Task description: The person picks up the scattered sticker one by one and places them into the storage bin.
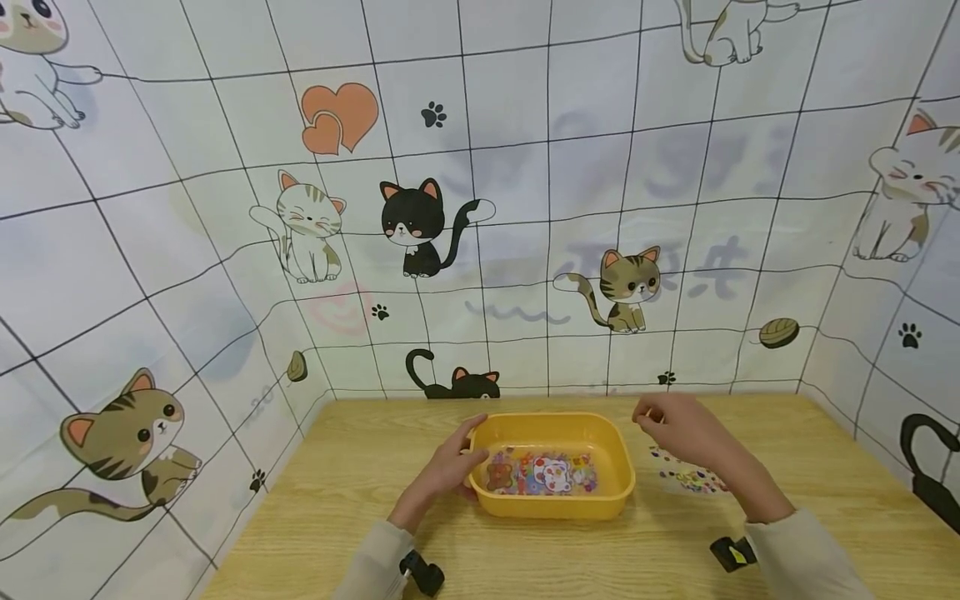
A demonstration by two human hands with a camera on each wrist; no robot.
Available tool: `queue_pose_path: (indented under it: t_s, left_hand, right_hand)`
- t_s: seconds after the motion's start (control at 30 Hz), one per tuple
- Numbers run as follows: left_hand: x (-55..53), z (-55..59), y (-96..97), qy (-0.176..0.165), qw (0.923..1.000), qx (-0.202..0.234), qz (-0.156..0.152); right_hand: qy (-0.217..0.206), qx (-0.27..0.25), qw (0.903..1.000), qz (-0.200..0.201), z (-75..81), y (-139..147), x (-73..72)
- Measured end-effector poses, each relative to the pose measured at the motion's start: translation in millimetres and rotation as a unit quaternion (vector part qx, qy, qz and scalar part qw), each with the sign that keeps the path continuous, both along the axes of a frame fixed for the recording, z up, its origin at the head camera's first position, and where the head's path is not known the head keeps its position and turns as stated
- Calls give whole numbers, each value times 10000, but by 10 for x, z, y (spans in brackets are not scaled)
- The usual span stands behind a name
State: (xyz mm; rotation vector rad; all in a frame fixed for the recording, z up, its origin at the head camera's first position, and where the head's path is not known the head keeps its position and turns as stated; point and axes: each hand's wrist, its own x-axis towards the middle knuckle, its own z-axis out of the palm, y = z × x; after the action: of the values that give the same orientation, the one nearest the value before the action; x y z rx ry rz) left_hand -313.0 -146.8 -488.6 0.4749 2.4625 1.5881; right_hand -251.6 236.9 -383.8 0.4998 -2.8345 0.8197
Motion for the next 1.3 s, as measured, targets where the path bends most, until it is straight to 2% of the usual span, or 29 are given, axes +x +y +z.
queue_pose_path:
  t_s: [0.27, 0.47, 0.67, 1.0, 1.3]
  left_hand:
    - [12, 14, 3, -35, 9999, 97, 0]
    - [20, 11, 19, -63, 9999, 100, -26]
    - [39, 19, 12, -157, 9998, 113, 50]
    - [54, 31, 21, -162, 9997, 167, 0]
    - [15, -4, 22, -161, 9997, 195, -14]
  right_hand:
    - [108, -200, 9994, -249, -134, 254, -15]
    - [-23, -285, 9986, -437, -324, 435, -39]
    - [-167, -312, 9977, -584, -438, 572, -57]
    - [-207, -332, 9963, -760, -513, 810, -39]
    - [-547, -152, 9937, -964, -514, 1076, -73]
